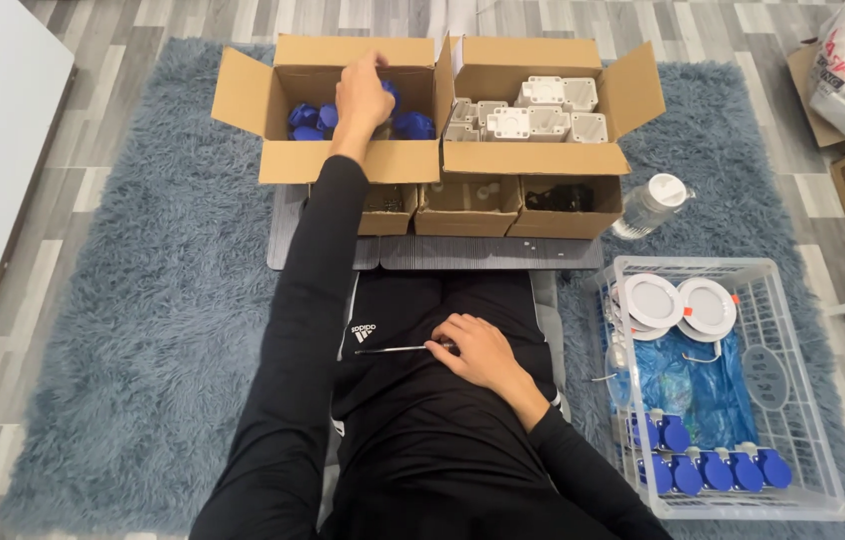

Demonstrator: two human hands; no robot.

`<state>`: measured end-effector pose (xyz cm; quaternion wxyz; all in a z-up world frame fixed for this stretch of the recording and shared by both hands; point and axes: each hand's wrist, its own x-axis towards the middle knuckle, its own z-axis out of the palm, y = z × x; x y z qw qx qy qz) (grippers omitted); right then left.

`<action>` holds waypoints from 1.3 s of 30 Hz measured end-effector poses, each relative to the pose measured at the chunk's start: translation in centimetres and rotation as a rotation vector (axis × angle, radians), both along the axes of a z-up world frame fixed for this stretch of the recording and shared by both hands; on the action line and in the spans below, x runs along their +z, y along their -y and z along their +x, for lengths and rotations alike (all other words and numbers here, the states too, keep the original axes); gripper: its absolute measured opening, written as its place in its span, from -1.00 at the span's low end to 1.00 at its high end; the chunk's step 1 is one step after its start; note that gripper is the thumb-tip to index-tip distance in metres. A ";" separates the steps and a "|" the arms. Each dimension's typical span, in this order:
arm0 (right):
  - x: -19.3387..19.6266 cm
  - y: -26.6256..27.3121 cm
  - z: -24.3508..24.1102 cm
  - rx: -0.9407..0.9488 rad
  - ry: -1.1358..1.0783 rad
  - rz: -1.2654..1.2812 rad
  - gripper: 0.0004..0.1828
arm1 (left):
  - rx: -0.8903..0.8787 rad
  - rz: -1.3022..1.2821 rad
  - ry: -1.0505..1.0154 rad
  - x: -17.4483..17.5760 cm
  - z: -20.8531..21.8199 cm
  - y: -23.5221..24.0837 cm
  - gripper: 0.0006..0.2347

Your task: Assembling and inspecting small electrical components using a screwdriver

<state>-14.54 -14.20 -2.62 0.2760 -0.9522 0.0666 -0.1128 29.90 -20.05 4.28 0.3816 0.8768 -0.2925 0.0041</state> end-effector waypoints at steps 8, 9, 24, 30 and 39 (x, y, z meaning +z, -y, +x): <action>0.8 2.0 0.7 0.201 0.123 0.142 -0.80 | -0.471 -0.457 0.479 6.7 -14.0 -13.1 -0.69; 2.7 2.6 0.8 0.198 0.114 0.148 -0.80 | -0.472 -0.455 0.468 5.4 -15.5 -14.7 -0.69; 12.6 22.3 6.1 -0.213 -0.607 -0.178 -0.24 | -0.487 -0.336 0.543 -5.4 -23.6 -15.6 -0.80; 13.1 23.4 9.7 -0.291 -0.784 -0.175 0.02 | -0.464 -0.253 0.588 -7.5 -23.9 -14.4 -0.83; 14.0 22.5 10.8 -0.335 -0.915 -0.253 -0.08 | -0.495 -0.181 0.549 -7.6 -24.4 -14.2 -0.89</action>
